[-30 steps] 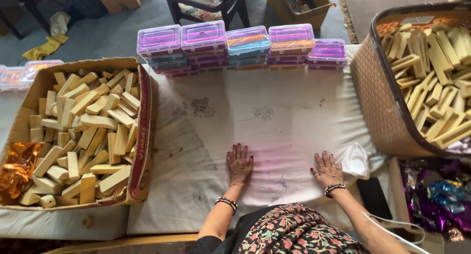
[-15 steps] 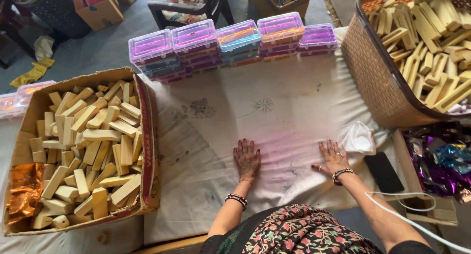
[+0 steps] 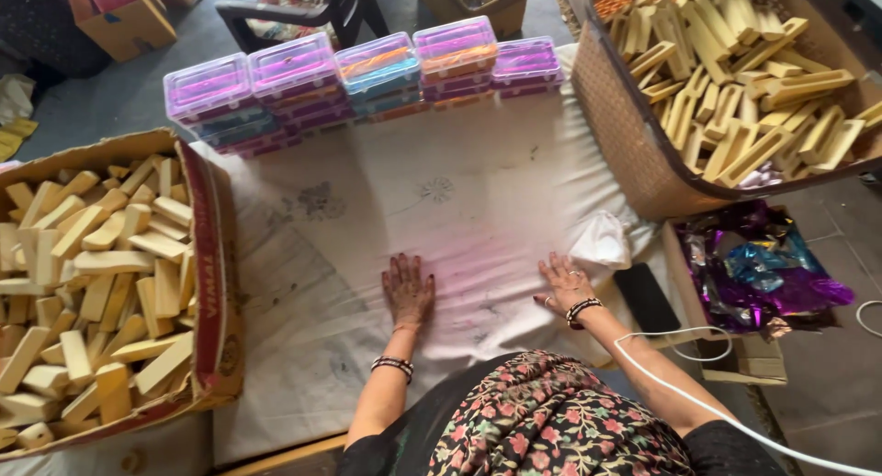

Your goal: Clean and organize wooden blocks into plastic containers and boxes.

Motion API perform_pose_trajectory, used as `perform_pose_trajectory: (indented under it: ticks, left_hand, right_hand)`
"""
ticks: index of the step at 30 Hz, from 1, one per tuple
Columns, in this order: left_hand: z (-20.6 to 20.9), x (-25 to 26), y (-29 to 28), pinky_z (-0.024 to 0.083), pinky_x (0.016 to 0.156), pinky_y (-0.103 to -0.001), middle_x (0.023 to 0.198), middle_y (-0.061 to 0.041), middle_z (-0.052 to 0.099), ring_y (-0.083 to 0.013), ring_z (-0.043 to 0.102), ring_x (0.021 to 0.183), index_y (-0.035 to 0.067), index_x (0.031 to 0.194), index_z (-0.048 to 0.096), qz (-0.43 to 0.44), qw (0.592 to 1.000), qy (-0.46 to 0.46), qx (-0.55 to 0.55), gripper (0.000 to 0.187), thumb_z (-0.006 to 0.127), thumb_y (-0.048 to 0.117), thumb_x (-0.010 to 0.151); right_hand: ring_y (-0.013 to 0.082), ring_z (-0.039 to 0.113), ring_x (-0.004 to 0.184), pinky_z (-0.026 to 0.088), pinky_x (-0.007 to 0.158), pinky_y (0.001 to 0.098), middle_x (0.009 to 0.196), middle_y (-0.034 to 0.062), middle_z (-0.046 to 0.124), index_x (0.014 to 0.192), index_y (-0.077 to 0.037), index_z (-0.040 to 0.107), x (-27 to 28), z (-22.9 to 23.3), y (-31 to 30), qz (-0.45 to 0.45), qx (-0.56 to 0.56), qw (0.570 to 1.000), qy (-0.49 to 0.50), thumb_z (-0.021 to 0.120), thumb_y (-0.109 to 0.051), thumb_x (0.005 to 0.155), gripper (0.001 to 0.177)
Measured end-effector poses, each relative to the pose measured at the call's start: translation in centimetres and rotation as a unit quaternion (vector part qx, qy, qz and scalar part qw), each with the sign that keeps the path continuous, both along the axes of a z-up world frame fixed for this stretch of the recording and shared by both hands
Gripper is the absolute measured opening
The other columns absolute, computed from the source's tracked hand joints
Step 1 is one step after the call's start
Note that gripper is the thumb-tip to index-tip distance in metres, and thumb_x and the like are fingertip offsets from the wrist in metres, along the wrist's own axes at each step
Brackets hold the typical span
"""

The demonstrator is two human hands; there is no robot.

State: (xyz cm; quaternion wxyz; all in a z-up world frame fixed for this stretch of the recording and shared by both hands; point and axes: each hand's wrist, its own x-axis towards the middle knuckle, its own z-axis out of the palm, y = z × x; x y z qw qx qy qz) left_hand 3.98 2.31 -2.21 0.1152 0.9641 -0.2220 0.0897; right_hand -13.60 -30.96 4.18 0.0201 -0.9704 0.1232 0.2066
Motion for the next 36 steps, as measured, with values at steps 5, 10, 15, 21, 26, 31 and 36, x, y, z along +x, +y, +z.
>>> perform_pose_trajectory:
  ticks: [5, 10, 15, 21, 26, 31, 36]
  left_hand:
    - [-0.5, 0.1, 0.0, 0.012, 0.123, -0.057, 0.166, -0.012, 0.028, -0.0323, 0.02, 0.155, 0.021, 0.157, 0.038, 0.006, 1.0, -0.013, 0.009, 0.068, 0.05, 0.049, 0.096]
    - [0.3, -1.9, -0.7, 0.013, 0.124, -0.057, 0.166, -0.008, 0.032, -0.0289, 0.023, 0.156, 0.024, 0.155, 0.042, 0.057, 0.998, 0.018, -0.023, 0.063, 0.052, 0.045, 0.096]
    - [-0.4, -3.4, -1.0, 0.014, 0.125, -0.056, 0.167, -0.007, 0.034, -0.026, 0.024, 0.156, 0.025, 0.154, 0.045, 0.105, 0.994, 0.002, 0.004, 0.06, 0.052, 0.043, 0.098]
    - [-1.2, -3.1, -1.0, 0.013, 0.125, -0.056, 0.168, -0.005, 0.032, -0.0248, 0.024, 0.156, 0.026, 0.155, 0.043, 0.103, 0.994, -0.001, -0.028, 0.061, 0.051, 0.042, 0.097]
    - [-1.1, -3.1, -1.0, 0.014, 0.124, -0.057, 0.168, -0.006, 0.032, -0.0258, 0.024, 0.156, 0.025, 0.156, 0.041, 0.099, 0.995, 0.0, -0.028, 0.062, 0.051, 0.041, 0.097]
    - [-0.6, -3.6, -0.9, 0.016, 0.124, -0.057, 0.168, -0.006, 0.033, -0.0265, 0.025, 0.156, 0.025, 0.156, 0.04, 0.096, 0.995, -0.011, -0.029, 0.062, 0.052, 0.039, 0.098]
    - [-0.1, -3.7, -1.1, 0.016, 0.123, -0.057, 0.167, -0.006, 0.033, -0.0267, 0.026, 0.155, 0.026, 0.155, 0.042, 0.104, 0.994, -0.006, -0.026, 0.062, 0.053, 0.039, 0.095]
  right_hand:
    - [0.0242, 0.047, 0.139, 0.046, 0.111, 0.0457, 0.151, 0.0077, 0.05, 0.146, -0.025, 0.052, -1.7, 0.4, -4.6, -0.082, 0.26, 0.961, -0.048, 0.063, -0.05, 0.093, 0.06]
    - [0.0199, 0.068, 0.11, 0.052, 0.099, 0.0384, 0.119, 0.008, 0.075, 0.131, -0.01, 0.071, -3.2, 1.2, -13.0, -0.18, 0.528, 0.797, -0.233, 0.066, -0.024, 0.103, 0.032]
    - [0.0156, 0.075, 0.09, 0.063, 0.074, 0.0292, 0.106, 0.0094, 0.077, 0.12, -0.008, 0.069, -5.6, 15.8, -17.6, -0.299, 0.644, 0.557, -0.43, 0.058, -0.027, 0.103, 0.027]
    - [0.0164, 0.079, 0.087, 0.065, 0.073, 0.0317, 0.102, 0.0105, 0.08, 0.116, -0.005, 0.072, -6.6, 19.6, -27.7, -0.354, 0.357, 0.605, -0.618, 0.061, -0.016, 0.107, 0.018]
    - [0.0249, 0.073, 0.092, 0.057, 0.075, 0.0429, 0.109, 0.0111, 0.079, 0.118, -0.011, 0.077, -4.1, 20.3, -35.4, -0.399, 0.009, 0.782, -0.479, 0.069, -0.029, 0.105, 0.023]
    - [0.0374, 0.066, 0.114, 0.046, 0.104, 0.0564, 0.13, 0.0243, 0.069, 0.146, -0.009, 0.05, 2.9, 22.1, -35.7, -0.483, 0.056, 0.864, -0.131, 0.062, -0.056, 0.1, 0.068]
    - [0.0458, 0.018, 0.15, 0.019, 0.12, 0.0636, 0.166, 0.0196, 0.004, 0.161, -0.028, 0.018, 9.3, 19.6, -33.2, -0.451, 0.02, 0.89, -0.06, 0.059, -0.077, 0.083, 0.1]
